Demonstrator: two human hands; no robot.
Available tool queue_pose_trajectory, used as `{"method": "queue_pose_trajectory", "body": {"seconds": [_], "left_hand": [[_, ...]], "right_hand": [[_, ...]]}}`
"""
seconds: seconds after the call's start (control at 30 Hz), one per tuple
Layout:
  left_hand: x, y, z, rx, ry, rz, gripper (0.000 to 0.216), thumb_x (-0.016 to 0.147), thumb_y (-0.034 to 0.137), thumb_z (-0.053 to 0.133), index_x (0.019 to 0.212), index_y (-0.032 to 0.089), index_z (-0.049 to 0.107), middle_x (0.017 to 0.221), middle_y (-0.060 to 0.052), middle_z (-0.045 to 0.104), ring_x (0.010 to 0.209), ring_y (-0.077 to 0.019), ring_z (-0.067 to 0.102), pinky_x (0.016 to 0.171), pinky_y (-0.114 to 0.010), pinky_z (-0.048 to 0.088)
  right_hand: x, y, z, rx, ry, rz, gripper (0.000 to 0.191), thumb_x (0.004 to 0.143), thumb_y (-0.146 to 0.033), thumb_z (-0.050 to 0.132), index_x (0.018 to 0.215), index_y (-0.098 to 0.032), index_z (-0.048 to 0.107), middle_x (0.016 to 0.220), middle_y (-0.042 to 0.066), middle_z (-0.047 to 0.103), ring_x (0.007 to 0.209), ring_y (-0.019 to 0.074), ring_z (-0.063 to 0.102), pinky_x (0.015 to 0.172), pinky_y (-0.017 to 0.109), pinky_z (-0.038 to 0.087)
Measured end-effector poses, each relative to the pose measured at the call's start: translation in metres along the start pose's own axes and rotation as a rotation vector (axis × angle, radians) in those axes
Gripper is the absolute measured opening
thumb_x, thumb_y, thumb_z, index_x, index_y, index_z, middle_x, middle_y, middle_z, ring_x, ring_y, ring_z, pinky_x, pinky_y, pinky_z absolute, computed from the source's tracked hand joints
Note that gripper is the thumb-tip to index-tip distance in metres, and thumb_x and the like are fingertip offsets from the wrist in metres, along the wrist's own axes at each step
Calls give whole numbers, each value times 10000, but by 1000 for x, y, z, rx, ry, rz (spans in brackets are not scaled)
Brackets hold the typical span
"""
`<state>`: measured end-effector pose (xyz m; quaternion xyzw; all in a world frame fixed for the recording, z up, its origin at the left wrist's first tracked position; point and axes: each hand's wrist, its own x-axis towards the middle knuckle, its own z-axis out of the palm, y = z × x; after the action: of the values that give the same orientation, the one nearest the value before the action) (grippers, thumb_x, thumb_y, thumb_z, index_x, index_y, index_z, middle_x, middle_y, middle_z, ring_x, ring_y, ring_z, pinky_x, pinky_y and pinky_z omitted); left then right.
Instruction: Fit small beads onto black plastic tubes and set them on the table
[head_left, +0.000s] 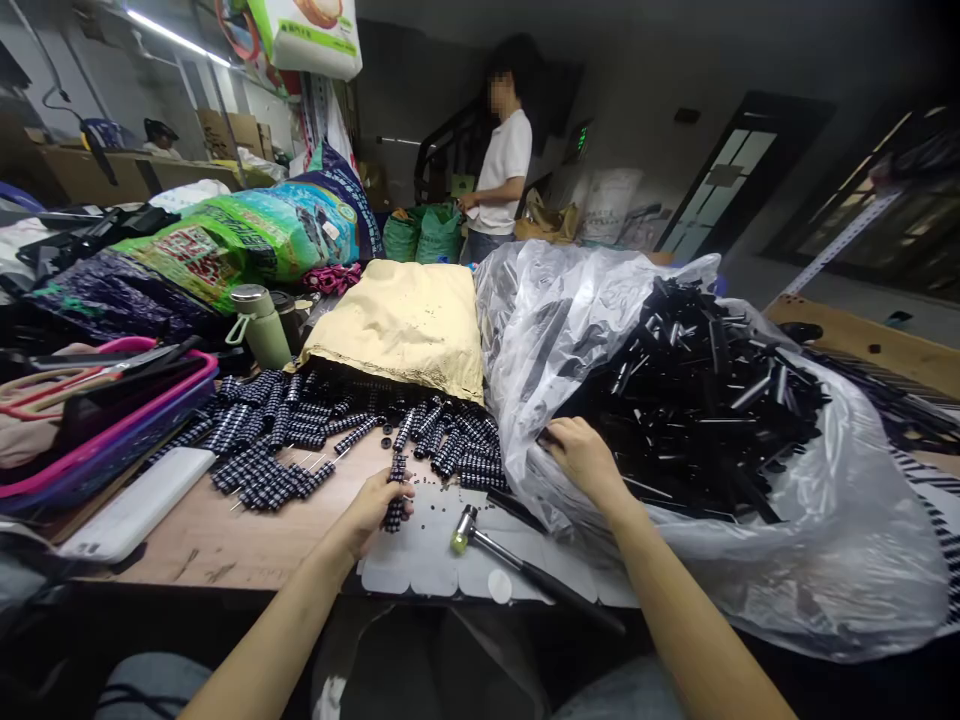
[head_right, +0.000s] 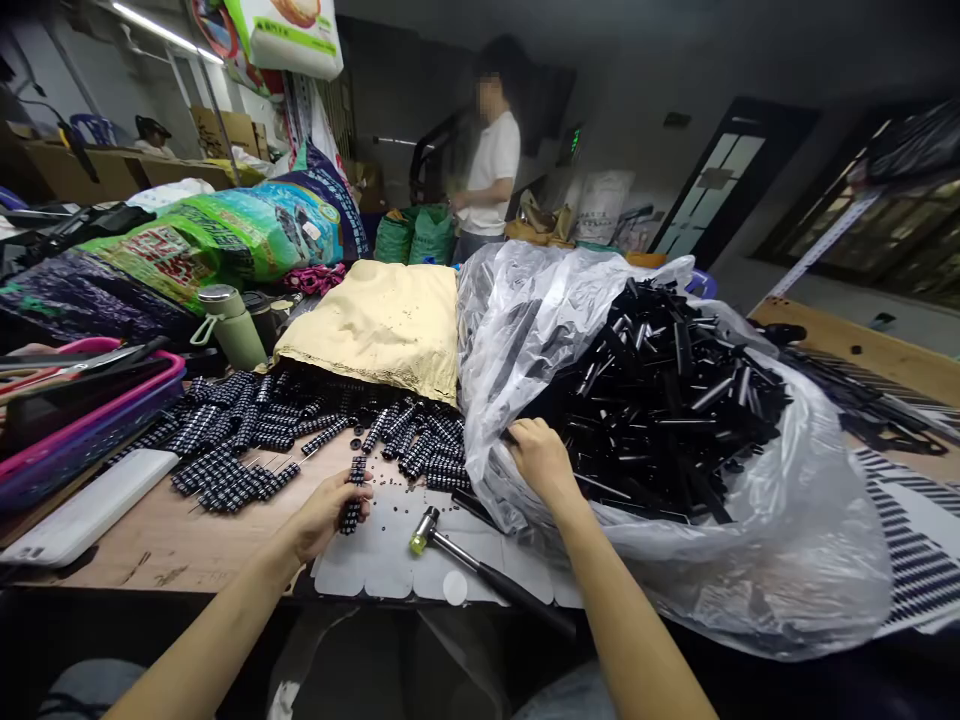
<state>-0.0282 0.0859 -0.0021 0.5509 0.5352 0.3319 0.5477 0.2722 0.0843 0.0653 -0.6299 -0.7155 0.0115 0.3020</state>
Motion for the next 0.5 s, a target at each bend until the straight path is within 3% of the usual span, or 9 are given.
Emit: {"method": "queue_pose_trajectory", "body": {"seconds": [0.1, 0.17, 0.23, 0.3, 0.4, 0.5], "left_hand": [[-26, 11, 7, -452, -95, -100, 229, 674, 268, 557, 853, 164, 459, 550, 72, 452, 356, -39, 392, 351, -156, 301], [-38, 19, 11, -460, -167, -125, 291, 656, 328, 616, 852, 164, 477, 484, 98, 391, 307, -21, 294, 313, -142, 204], [-45, 23, 13, -398, -213, -155, 329, 630, 369, 662, 813, 165, 479, 424, 112, 354, 288, -16, 246, 303, -142, 158], [-49, 22, 13, -349, -192, -190, 343, 602, 378, 692, 748, 172, 458, 373, 123, 319, 280, -17, 217, 302, -146, 135], [-49, 13, 11, -305, -124, -202, 338, 597, 387, 688, 715, 177, 451, 341, 118, 320, 280, -33, 235, 307, -156, 155], [-45, 1, 9, -178, -67, -88, 293, 632, 398, 650, 716, 159, 504, 408, 58, 452, 342, -81, 394, 348, -185, 289]], "right_hand": [[-22, -44, 13, 485, 127, 215, 261, 795, -416, 496, 779, -171, 585, 745, 54, 598, 656, 157, 518, 595, 294, 428], [-37, -76, 32, 799, -134, 302, 319, 782, -462, 500, 828, -159, 590, 743, 34, 600, 618, 127, 521, 574, 266, 436], [-50, -102, 53, 907, -304, 361, 393, 762, -518, 492, 793, -139, 594, 714, 39, 593, 594, 123, 522, 545, 258, 436], [-57, -118, 69, 820, -260, 342, 481, 696, -544, 555, 960, -142, 577, 901, 81, 600, 739, 166, 557, 610, 290, 465], [-58, -130, 80, 500, -192, 68, 893, 488, -492, 731, 1262, -210, 387, 1292, 116, 396, 1124, 273, 419, 902, 425, 384], [-62, -136, 84, 241, -270, -109, 989, 428, -395, 769, 1301, -213, 341, 1336, 122, 329, 1219, 308, 309, 1011, 471, 255]]}}
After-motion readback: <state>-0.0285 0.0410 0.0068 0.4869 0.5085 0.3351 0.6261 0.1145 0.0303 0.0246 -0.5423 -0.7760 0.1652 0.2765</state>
